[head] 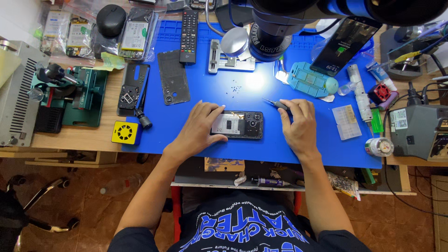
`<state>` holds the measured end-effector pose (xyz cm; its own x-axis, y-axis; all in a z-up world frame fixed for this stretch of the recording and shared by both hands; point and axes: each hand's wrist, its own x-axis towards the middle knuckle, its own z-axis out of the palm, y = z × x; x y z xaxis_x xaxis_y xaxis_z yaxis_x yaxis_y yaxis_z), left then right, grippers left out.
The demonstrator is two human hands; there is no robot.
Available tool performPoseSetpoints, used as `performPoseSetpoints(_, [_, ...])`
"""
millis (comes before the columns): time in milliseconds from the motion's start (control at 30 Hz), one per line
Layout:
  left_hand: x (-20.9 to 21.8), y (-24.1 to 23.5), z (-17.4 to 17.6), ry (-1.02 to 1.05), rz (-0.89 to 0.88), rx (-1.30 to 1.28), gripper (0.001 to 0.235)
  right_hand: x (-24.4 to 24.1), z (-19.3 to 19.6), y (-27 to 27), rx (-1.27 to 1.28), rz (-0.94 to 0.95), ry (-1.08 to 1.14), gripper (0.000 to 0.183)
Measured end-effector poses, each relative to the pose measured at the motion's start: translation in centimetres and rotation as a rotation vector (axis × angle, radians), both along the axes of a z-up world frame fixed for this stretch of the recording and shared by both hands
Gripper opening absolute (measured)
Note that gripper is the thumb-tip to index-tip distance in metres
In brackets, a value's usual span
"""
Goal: The person uses a screwdriver to remove screws from the back of a smartphone. They then lift the back cover, disconnect internal components, and remove the battery. Finally, they reassemble the phone by reconnecting components and replacing the back cover.
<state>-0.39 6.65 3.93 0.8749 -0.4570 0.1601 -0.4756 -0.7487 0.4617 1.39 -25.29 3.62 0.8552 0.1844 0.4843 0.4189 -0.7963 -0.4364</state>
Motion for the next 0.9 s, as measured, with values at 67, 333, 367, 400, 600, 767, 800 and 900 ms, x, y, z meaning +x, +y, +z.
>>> performPoseSetpoints(67, [0.0, -0.3, 0.9, 0.006, -0.007, 0.035, 0.092, 0.0, 0.2, 0.1, -0.009, -0.016, -0.012, 0.015])
performPoseSetpoints(333, [-0.2, -1.2, 1.8, 0.117, -0.013, 0.051, 0.086, 0.0, -0.3, 0.0, -0.059, -0.081, -0.069, 0.015])
performPoseSetpoints(367, [-0.3, -1.1, 1.7, 0.083, -0.014, 0.051, 0.085, -0.1, -0.4, -0.1, -0.050, -0.121, -0.064, 0.015])
performPoseSetpoints(400, [-0.5, -0.9, 1.6, 0.050, -0.014, 0.051, 0.085, -0.1, -0.4, -0.2, -0.042, -0.160, -0.059, 0.015])
performPoseSetpoints(600, [-2.0, -1.4, 3.6, -0.065, 0.004, -0.193, 0.024, -0.6, 0.3, -0.2, -0.011, -0.182, -0.017, 0.015])
performPoseSetpoints(767, [-2.6, -2.0, 3.7, -0.278, 0.042, -0.210, 0.012, -0.7, 0.4, -0.1, 0.003, -0.179, 0.000, 0.014])
performPoseSetpoints(800, [-2.6, -2.1, 3.7, -0.326, 0.048, -0.243, 0.009, -0.7, 0.4, -0.2, 0.002, -0.180, 0.003, 0.014])
performPoseSetpoints(900, [-2.7, -2.3, 3.8, -0.385, 0.065, -0.258, 0.008, -0.7, 0.2, -0.2, -0.001, -0.182, 0.003, 0.014])
